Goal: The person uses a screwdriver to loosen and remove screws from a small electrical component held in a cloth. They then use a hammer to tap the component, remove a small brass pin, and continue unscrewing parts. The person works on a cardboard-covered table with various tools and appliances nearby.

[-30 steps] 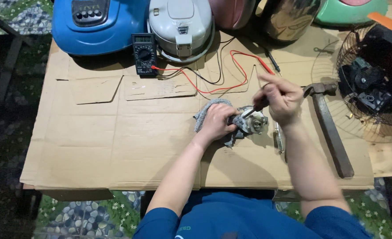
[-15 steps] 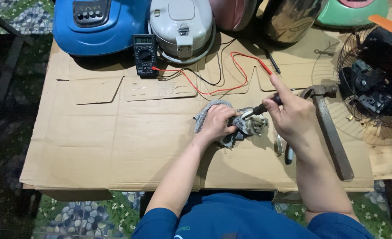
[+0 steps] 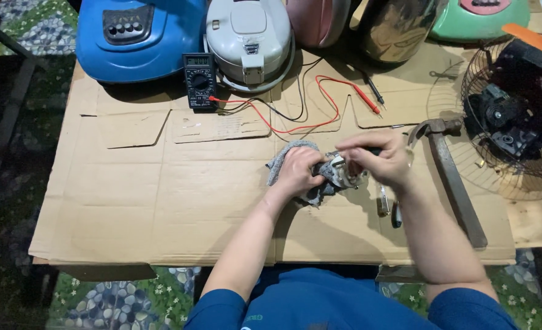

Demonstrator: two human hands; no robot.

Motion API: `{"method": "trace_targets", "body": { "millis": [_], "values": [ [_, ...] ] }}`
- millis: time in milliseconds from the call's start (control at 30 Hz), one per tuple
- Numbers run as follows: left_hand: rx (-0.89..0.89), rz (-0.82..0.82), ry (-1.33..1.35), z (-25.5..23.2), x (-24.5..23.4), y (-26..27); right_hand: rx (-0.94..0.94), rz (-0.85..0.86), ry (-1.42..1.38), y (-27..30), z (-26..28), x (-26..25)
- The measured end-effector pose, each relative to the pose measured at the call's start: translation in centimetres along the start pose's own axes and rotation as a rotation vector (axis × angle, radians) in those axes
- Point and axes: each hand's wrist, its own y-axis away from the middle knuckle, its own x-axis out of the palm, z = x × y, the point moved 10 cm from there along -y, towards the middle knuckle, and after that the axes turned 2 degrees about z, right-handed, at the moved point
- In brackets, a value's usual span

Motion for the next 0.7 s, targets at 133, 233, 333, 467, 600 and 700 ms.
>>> {"method": "trace_targets", "body": {
  "millis": [133,233,333,467,600,700],
  "values": [
    [0.002,-0.006,-0.003,0.6,0.5,0.1,-0.145,-0.373,0.157,1.5,0.7,1.3],
    [-0.001,0.011,-0.029,1.1,0.8,-0.1,-0.202,-0.556,0.286,2.7,1.9,1.6],
    [0.004,0.014,-0.019,0.7,0.6,0.1,-0.13,-0.501,0.376,2.5,2.0,1.0],
    [0.005,0.002,0.005,-0.1,-0.5,0.1,0.018,-0.016,0.232,-0.1,2.0,1.2],
    [-0.004,0.004,0.01,-0.4,-0.7,-0.1,-0.075,0.24,0.189,-0.5,3.5,2.8],
    [-0.023,0.002,0.011,-0.2,-0.5,0.2,-0.051,0.121,0.131,-0.1,0.4,1.6]
  ]
}}
